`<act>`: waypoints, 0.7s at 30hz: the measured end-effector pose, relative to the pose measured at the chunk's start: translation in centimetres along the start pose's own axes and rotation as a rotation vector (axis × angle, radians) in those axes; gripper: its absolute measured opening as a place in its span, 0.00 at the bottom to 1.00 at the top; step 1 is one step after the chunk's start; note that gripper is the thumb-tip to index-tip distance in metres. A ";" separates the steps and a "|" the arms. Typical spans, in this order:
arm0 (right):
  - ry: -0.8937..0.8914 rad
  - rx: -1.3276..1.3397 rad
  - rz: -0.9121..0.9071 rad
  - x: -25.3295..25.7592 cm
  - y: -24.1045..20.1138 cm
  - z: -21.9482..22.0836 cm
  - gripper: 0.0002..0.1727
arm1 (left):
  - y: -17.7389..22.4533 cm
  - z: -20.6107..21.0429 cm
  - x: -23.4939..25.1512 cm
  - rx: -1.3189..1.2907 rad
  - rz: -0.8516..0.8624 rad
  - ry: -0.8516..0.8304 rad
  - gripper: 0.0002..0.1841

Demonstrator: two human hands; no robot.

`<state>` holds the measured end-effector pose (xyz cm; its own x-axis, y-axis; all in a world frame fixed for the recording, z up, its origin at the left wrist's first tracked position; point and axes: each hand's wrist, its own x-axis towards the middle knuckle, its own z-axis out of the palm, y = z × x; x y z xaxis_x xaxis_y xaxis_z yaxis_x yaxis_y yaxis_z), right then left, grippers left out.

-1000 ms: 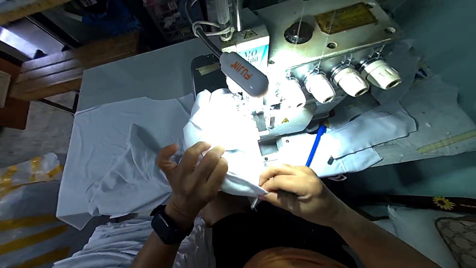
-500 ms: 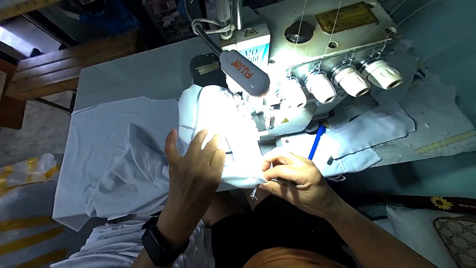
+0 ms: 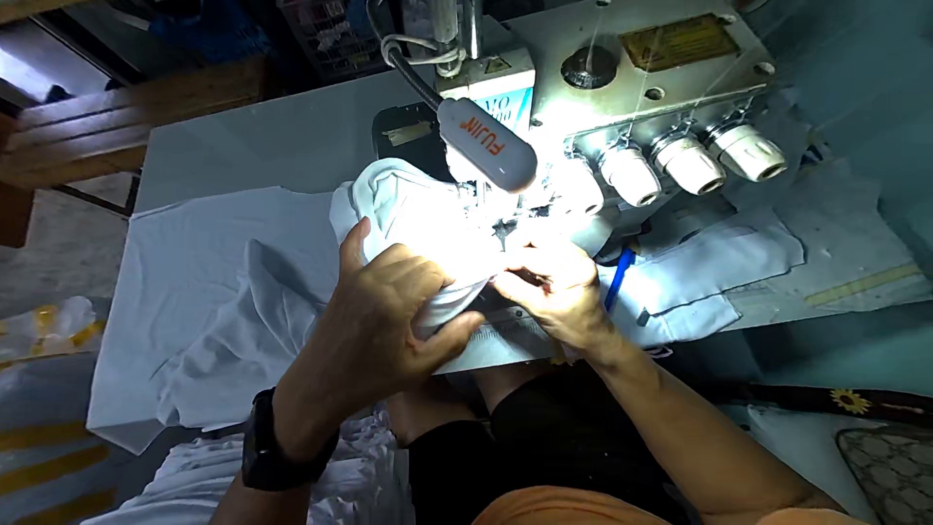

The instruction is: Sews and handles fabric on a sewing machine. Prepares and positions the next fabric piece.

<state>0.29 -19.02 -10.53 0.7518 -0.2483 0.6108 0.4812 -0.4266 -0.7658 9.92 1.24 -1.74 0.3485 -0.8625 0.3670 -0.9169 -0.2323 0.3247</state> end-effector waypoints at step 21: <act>-0.081 -0.438 -0.112 -0.2 -0.4 -0.9 0.09 | 3.6 2.9 -0.7 0.133 0.048 0.056 0.14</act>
<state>-0.43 -19.54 -10.12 0.7473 -0.1178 0.6539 0.3390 -0.7788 -0.5278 5.76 -0.33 -3.37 0.3105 -0.8482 0.4290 -0.9491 -0.2520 0.1888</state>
